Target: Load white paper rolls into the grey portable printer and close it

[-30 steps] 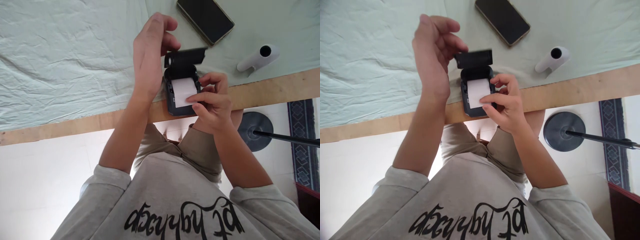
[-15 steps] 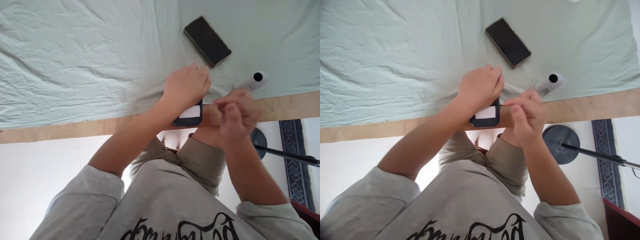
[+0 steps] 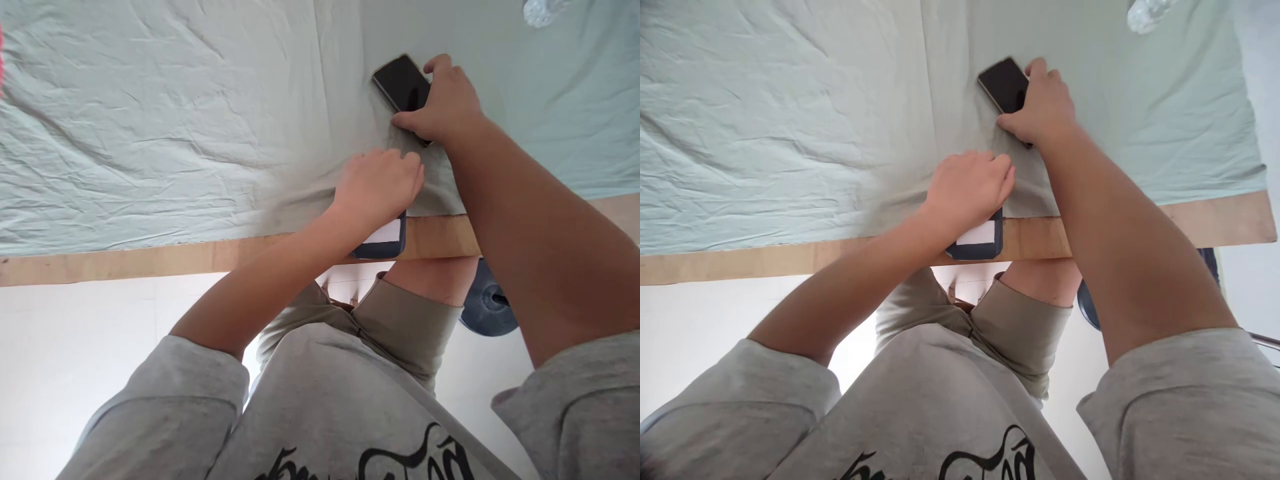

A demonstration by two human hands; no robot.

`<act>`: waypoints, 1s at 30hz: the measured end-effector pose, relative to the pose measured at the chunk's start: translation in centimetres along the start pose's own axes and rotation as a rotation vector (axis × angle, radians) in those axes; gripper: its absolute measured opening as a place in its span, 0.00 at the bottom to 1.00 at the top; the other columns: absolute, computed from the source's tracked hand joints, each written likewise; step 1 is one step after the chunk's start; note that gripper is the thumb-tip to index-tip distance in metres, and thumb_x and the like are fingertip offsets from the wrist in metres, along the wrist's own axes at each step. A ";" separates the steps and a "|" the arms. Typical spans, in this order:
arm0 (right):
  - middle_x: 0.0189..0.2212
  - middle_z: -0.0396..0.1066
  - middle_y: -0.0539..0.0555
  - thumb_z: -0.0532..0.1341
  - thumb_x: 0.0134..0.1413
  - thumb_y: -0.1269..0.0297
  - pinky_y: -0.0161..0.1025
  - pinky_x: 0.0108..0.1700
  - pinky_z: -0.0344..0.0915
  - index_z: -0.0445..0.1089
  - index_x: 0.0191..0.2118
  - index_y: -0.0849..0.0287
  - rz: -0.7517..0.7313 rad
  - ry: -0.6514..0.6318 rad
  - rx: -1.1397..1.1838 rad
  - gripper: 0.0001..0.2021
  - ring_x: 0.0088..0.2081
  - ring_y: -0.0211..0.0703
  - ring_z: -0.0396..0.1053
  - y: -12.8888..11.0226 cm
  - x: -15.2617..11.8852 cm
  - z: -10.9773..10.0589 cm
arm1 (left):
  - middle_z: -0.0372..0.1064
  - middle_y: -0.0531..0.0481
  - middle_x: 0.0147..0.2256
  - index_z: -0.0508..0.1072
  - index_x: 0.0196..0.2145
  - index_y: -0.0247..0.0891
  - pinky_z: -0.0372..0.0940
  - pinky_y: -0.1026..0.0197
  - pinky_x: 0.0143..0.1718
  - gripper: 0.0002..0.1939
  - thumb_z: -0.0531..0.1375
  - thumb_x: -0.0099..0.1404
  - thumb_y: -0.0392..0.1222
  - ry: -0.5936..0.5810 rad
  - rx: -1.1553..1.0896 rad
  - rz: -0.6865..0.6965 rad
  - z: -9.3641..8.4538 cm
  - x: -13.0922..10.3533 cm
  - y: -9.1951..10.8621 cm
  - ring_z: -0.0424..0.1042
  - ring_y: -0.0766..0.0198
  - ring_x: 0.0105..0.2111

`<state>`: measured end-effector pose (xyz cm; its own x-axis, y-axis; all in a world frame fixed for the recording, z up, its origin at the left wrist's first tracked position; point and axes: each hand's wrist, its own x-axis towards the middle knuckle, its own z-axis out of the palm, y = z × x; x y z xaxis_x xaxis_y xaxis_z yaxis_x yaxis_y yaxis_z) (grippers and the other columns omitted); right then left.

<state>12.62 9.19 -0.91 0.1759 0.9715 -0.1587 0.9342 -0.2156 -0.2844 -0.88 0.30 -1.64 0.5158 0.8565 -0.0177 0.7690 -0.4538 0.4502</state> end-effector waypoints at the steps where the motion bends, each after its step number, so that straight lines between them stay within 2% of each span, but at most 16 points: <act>1: 0.64 0.60 0.70 0.69 0.52 0.62 0.55 0.64 0.59 0.55 0.66 0.67 -0.011 0.008 -0.005 0.39 0.65 0.61 0.61 0.2 0.0 0.0 | 0.76 0.40 0.42 0.76 0.40 0.43 0.65 0.36 0.45 0.19 0.46 0.78 0.46 0.003 -0.007 0.001 0.0 0.0 0.0 0.72 0.41 0.46; 6: 0.64 0.64 0.68 0.70 0.51 0.59 0.55 0.64 0.58 0.55 0.68 0.68 -0.023 0.003 -0.015 0.42 0.65 0.60 0.62 0.4 0.2 -0.3 | 0.76 0.41 0.40 0.75 0.39 0.42 0.63 0.37 0.49 0.17 0.51 0.77 0.50 0.012 -0.088 -0.041 0.2 0.1 -0.3 0.73 0.40 0.48; 10: 0.63 0.65 0.67 0.71 0.50 0.63 0.55 0.64 0.61 0.50 0.71 0.67 -0.024 0.007 -0.013 0.47 0.64 0.61 0.64 0.2 0.2 -0.3 | 0.77 0.42 0.38 0.75 0.36 0.44 0.64 0.37 0.46 0.17 0.50 0.75 0.49 0.016 -0.096 -0.025 0.0 0.2 -0.3 0.73 0.41 0.45; 15: 0.64 0.64 0.68 0.71 0.50 0.63 0.56 0.65 0.61 0.46 0.72 0.70 -0.013 0.005 -0.007 0.49 0.65 0.63 0.63 0.3 0.1 -0.3 | 0.77 0.42 0.40 0.76 0.36 0.46 0.65 0.35 0.45 0.17 0.49 0.76 0.48 -0.004 -0.059 -0.036 -0.3 0.0 -0.2 0.73 0.40 0.45; 21: 0.66 0.61 0.69 0.71 0.50 0.59 0.53 0.66 0.59 0.48 0.72 0.69 -0.006 0.000 -0.014 0.49 0.66 0.63 0.61 0.5 0.1 -0.3 | 0.78 0.40 0.40 0.76 0.41 0.43 0.67 0.39 0.43 0.21 0.45 0.78 0.49 -0.007 0.049 -0.018 -0.4 -0.1 -0.2 0.75 0.41 0.45; 27: 0.60 0.67 0.70 0.71 0.49 0.59 0.58 0.62 0.61 0.48 0.71 0.68 -0.046 0.016 -0.037 0.49 0.62 0.63 0.65 0.8 -0.1 -0.1 | 0.78 0.40 0.39 0.76 0.40 0.40 0.68 0.42 0.43 0.18 0.48 0.77 0.48 0.033 0.016 -0.028 -0.5 -0.3 -0.1 0.77 0.41 0.44; 30: 0.60 0.67 0.69 0.70 0.50 0.57 0.58 0.62 0.62 0.50 0.70 0.65 -0.065 -0.007 -0.034 0.46 0.61 0.62 0.66 0.8 0.1 -0.4 | 0.78 0.41 0.37 0.76 0.41 0.39 0.69 0.44 0.41 0.18 0.47 0.77 0.46 0.050 0.062 -0.012 -0.5 -0.4 -0.1 0.78 0.42 0.42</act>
<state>13.54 9.11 -0.83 0.1128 0.9826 -0.1479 0.9536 -0.1489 -0.2618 -1.35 0.12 -1.25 0.4875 0.8728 0.0228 0.7981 -0.4561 0.3937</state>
